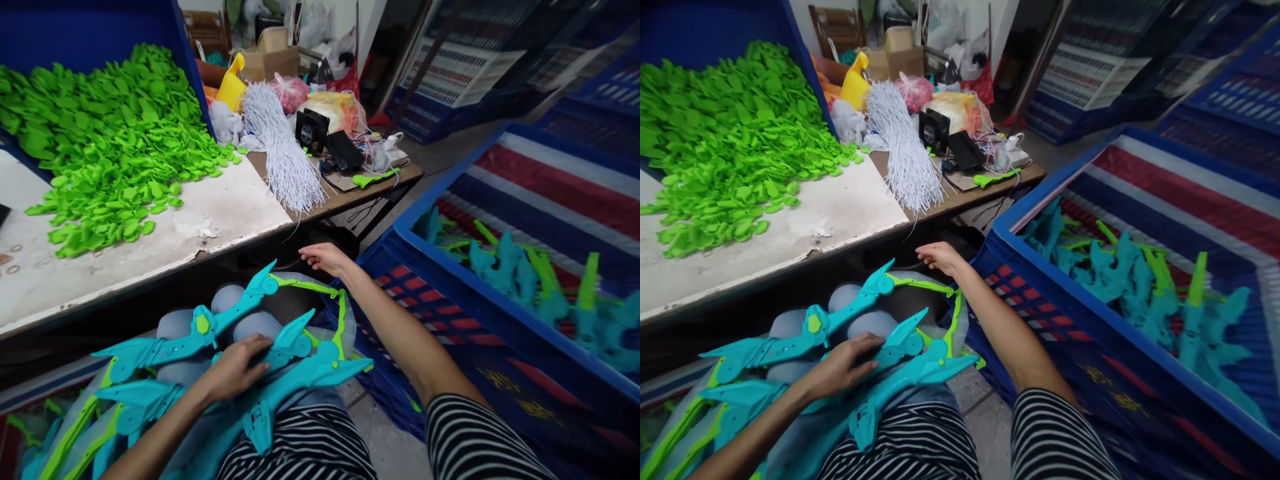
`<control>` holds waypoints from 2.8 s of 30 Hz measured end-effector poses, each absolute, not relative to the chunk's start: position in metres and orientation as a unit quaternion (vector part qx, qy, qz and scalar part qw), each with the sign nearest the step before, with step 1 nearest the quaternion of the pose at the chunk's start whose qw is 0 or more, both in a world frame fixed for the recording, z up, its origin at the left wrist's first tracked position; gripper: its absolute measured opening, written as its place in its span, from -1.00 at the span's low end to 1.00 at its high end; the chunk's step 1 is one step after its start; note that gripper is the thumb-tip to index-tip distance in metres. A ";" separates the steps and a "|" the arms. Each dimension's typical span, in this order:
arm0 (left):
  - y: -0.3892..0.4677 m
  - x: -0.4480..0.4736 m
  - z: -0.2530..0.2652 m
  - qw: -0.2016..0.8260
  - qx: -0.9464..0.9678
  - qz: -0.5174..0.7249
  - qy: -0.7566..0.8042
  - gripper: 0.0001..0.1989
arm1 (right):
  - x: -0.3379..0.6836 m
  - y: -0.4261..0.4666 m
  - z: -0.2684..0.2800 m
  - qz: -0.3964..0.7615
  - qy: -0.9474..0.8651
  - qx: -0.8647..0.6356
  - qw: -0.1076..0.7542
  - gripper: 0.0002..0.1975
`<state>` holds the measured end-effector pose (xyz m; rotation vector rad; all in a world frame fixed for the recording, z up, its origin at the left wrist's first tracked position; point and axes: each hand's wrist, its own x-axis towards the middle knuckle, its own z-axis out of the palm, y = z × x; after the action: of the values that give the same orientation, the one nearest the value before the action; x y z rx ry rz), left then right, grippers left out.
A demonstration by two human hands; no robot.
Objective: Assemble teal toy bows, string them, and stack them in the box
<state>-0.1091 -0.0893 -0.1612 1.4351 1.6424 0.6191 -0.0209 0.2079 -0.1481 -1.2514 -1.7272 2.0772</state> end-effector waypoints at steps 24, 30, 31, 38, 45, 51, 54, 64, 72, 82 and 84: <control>0.027 -0.103 -0.203 0.606 0.193 0.404 0.658 -0.80 | -0.056 0.194 -0.180 0.638 -0.658 -0.362 0.172 -0.91; 0.069 -0.081 -0.217 0.717 0.188 0.405 0.535 -0.82 | 0.045 0.168 -0.160 0.531 -0.772 -0.305 0.168 -0.76; 0.072 -0.079 -0.219 0.736 0.188 0.413 0.503 -0.82 | 0.062 0.163 -0.161 0.503 -0.785 -0.310 0.188 -0.77; 0.078 -0.076 -0.229 0.764 0.145 0.471 0.417 -0.74 | 0.095 0.145 -0.187 0.370 -0.803 -0.335 0.326 -0.82; 0.076 -0.077 -0.230 0.758 0.130 0.486 0.416 -0.74 | 0.081 0.150 -0.195 0.309 -0.828 -0.309 0.351 -0.83; 0.077 -0.076 -0.229 0.757 0.132 0.489 0.413 -0.75 | 0.081 0.149 -0.196 0.302 -0.833 -0.305 0.350 -0.82; 0.077 -0.075 -0.228 0.756 0.128 0.490 0.415 -0.75 | 0.082 0.150 -0.193 0.299 -0.836 -0.315 0.335 -0.81; 0.077 -0.075 -0.229 0.754 0.135 0.486 0.420 -0.78 | 0.082 0.149 -0.192 0.318 -0.830 -0.325 0.324 -0.78; 0.077 -0.075 -0.231 0.755 0.129 0.491 0.415 -0.78 | 0.083 0.151 -0.193 0.294 -0.843 -0.313 0.325 -0.79; 0.089 -0.063 -0.225 0.744 0.150 0.463 0.457 -0.86 | 0.087 0.153 -0.209 0.300 -0.865 -0.297 0.270 -0.81; 0.091 -0.061 -0.224 0.733 0.153 0.458 0.479 -0.85 | 0.087 0.155 -0.209 0.296 -0.874 -0.292 0.250 -0.80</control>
<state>-0.0608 0.0913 -0.2239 0.3358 1.0535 1.0068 0.0872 0.1545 -0.2095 -0.7941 -2.3806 0.8054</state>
